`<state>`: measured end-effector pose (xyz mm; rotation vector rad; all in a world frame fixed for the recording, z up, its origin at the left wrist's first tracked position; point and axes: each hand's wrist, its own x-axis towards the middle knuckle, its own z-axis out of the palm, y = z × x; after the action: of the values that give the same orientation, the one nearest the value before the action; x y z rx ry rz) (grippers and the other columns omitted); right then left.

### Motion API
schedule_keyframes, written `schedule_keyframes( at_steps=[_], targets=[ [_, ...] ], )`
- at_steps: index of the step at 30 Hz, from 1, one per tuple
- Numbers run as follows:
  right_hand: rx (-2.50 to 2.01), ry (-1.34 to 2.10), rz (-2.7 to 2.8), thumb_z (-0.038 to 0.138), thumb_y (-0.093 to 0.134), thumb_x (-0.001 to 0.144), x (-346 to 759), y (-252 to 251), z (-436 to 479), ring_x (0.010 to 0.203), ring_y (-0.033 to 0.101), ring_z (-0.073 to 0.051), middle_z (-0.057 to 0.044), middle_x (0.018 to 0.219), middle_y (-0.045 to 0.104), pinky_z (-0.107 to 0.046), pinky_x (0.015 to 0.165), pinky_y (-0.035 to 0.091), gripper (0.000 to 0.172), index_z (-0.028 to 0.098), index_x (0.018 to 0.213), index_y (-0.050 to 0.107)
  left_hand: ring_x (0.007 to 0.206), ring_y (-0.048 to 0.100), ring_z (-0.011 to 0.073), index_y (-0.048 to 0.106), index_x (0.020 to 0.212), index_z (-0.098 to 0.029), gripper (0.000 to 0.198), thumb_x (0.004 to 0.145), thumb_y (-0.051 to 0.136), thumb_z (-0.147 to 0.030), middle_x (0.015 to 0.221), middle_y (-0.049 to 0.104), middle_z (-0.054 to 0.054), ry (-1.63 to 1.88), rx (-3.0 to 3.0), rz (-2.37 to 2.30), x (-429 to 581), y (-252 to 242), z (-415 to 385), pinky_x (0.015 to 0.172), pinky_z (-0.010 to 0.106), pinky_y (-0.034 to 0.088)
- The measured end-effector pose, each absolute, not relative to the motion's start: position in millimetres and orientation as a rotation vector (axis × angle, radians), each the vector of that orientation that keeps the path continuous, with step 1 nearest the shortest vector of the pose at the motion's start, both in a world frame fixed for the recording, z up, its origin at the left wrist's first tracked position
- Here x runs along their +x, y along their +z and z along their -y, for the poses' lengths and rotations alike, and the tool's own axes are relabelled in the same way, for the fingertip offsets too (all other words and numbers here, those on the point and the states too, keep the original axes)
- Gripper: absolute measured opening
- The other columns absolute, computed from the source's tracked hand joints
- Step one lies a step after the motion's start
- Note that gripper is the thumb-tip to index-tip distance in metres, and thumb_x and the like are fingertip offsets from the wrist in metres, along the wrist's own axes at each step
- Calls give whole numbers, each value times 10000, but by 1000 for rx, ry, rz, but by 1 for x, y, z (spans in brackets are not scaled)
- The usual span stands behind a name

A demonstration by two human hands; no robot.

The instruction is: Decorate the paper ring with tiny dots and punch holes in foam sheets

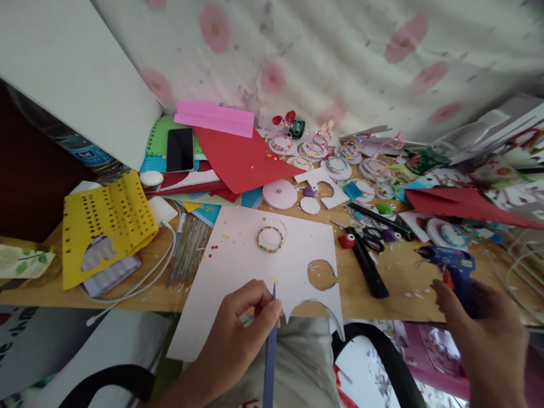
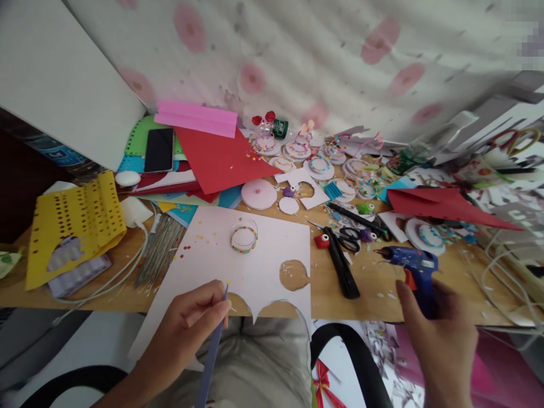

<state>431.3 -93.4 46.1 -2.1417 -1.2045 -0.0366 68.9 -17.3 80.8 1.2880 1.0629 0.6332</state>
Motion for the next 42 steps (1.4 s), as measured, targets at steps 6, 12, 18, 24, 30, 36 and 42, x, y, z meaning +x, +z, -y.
schedule_keyframes(
  at_steps=[6,12,18,24,30,36,42],
  targets=[
    [-1942,-114,1275,427,743,732,325,72,100,629,580,-167,-55,849,648,-295,624,489,467,206,1127,628,619,454,137,436,574,-204,304,866,463,-287,610,436,-21,635,1372,-989,76,93,19,607,271,347],
    [-1878,-263,1537,303,656,837,291,86,90,742,617,-197,-59,899,630,-305,702,487,335,236,1153,569,617,446,136,403,578,-209,290,854,485,-247,615,427,-23,657,1417,-974,72,98,24,607,275,355],
    [-1845,-428,1648,250,656,851,293,88,87,765,644,-196,-48,931,645,-293,703,508,423,243,1251,518,625,440,141,397,575,-211,283,846,477,-225,618,427,-19,675,1422,-954,73,100,25,619,285,362],
    [-1820,-512,1700,219,696,826,295,87,89,784,657,-197,-60,947,645,-283,699,508,460,198,1256,533,631,444,145,388,576,-211,273,837,470,-218,617,436,-17,642,1437,-943,75,102,27,629,299,356],
    [-1839,-430,1693,200,679,841,292,87,91,808,645,-201,-62,967,626,-295,717,499,446,211,1257,519,625,437,145,384,574,-213,280,843,463,-230,611,424,-19,662,1429,-942,75,101,26,639,305,356],
    [-1842,-389,1680,177,661,852,289,89,91,819,629,-195,-58,975,608,-295,734,486,441,228,1262,507,638,446,152,397,571,-212,279,839,471,-245,615,438,-12,629,1444,-961,77,101,25,639,312,352],
    [-1862,-389,1678,190,651,856,292,89,95,854,641,-222,-68,1002,606,-322,746,492,444,231,1269,492,626,450,145,397,572,-210,281,841,475,-239,611,442,-15,647,1440,-940,76,99,26,628,303,354]
  ],
)
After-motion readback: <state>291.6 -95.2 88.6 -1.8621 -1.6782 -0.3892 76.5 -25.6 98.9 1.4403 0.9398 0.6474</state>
